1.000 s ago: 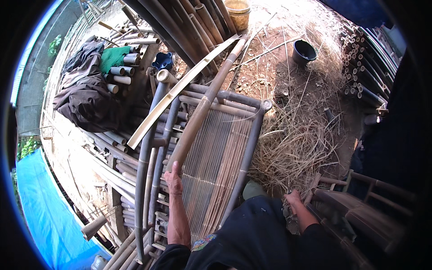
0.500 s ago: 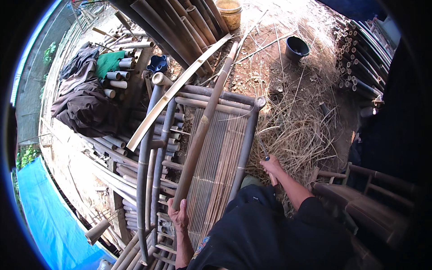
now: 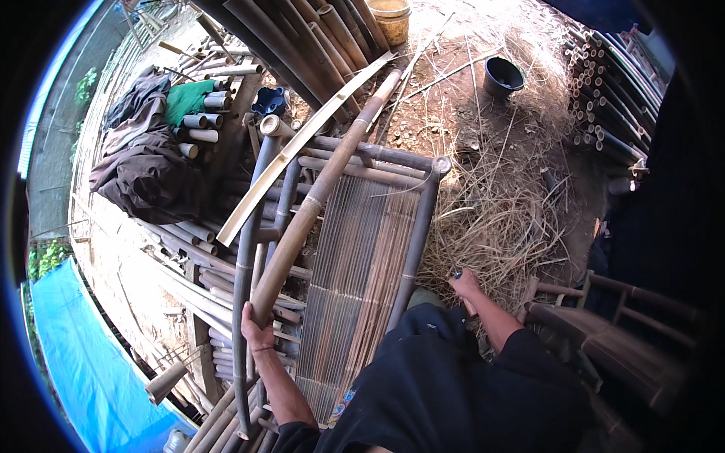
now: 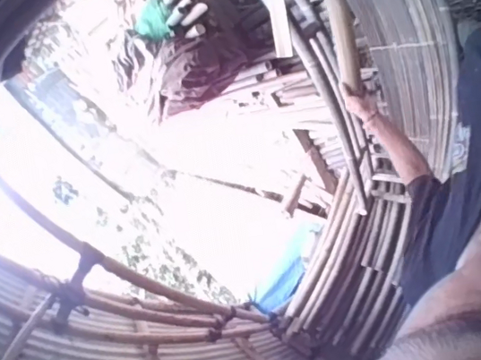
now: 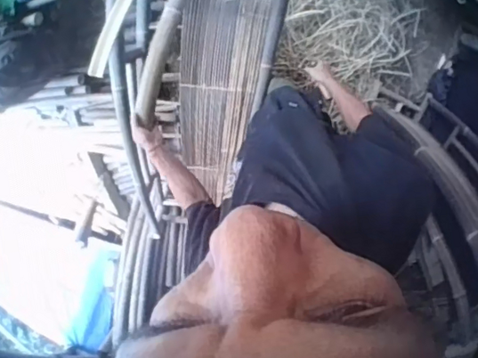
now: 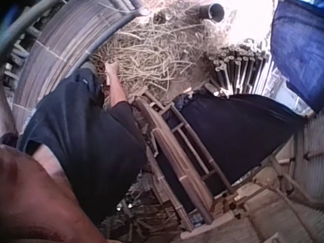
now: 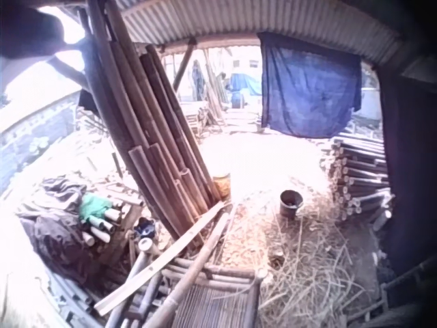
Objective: The person uses a large knife to split a long bamboo pole into thin strips. They repeatedly shave and refine the strips while working on a bamboo frame structure.
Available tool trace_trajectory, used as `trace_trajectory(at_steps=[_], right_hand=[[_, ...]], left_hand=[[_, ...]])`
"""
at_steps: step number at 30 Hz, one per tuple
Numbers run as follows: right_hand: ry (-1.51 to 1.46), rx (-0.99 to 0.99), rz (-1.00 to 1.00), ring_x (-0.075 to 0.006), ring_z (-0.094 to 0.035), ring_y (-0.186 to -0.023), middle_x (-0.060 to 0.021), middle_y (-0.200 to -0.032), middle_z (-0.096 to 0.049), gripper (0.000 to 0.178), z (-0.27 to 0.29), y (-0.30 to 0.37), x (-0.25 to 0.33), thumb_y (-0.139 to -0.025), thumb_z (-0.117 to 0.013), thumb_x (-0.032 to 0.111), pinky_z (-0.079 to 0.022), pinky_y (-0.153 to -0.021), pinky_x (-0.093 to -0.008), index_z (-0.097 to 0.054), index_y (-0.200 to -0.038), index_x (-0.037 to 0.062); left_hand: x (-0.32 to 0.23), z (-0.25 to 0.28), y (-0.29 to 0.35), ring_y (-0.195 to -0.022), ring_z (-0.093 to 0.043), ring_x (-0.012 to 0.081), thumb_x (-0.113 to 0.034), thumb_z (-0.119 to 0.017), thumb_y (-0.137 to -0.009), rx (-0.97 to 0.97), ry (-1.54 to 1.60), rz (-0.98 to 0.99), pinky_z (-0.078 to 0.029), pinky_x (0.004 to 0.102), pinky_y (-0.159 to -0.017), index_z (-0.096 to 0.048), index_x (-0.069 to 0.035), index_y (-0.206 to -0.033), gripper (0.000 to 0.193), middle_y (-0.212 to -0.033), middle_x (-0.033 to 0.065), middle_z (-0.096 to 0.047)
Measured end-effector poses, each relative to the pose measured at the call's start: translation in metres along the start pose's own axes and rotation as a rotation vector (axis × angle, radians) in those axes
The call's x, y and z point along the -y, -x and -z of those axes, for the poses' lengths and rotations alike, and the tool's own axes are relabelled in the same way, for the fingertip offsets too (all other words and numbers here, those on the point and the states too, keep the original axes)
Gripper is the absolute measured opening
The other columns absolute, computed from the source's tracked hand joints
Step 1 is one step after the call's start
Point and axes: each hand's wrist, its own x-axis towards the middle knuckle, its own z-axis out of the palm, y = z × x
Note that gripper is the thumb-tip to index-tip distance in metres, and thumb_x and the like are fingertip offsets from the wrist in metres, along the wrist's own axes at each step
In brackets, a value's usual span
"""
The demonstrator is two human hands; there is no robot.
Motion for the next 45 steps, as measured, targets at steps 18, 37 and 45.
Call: trace_trajectory(at_steps=[18, 37, 45], right_hand=[[-0.089, -0.125, -0.118, -0.0155, -0.055, -0.052, -0.0080, -0.070, -0.059, 0.032, 0.033, 0.020, -0.128, -0.083, -0.067, 0.007, -0.044, -0.043, -0.0312, -0.050, -0.109, 0.0010], [-0.035, 0.004, -0.152, -0.0154, -0.055, -0.050, -0.0066, -0.069, -0.058, 0.049, 0.050, 0.012, -0.114, -0.085, -0.069, 0.016, -0.045, -0.043, -0.0309, -0.048, -0.126, -0.0013], [0.061, 0.227, 0.022, -0.0152, -0.051, -0.045, -0.0041, -0.061, -0.049, 0.021, 0.039, -0.029, -0.018, -0.088, -0.063, 0.015, -0.041, -0.036, -0.0301, -0.046, -0.094, 0.0046]], left_hand=[[-0.123, -0.074, -0.153, -0.131, -0.038, 0.0338, -0.024, -0.079, -0.069, 0.142, -1.801, -1.206, -0.032, 0.0415, -0.111, -0.049, -0.007, -0.130, 0.070, -0.138, 0.0159, -0.044], [-0.143, -0.131, -0.088, -0.110, -0.054, 0.0307, -0.025, -0.072, -0.076, 0.393, -1.348, -1.142, -0.045, 0.0379, -0.096, -0.070, -0.002, -0.092, 0.028, -0.116, 0.0149, -0.053], [-0.017, -0.163, 0.099, -0.108, -0.049, 0.0322, -0.009, -0.076, -0.066, 0.214, -0.538, -1.362, -0.047, 0.0434, -0.092, -0.063, -0.004, -0.071, 0.015, -0.109, 0.0136, -0.052]])
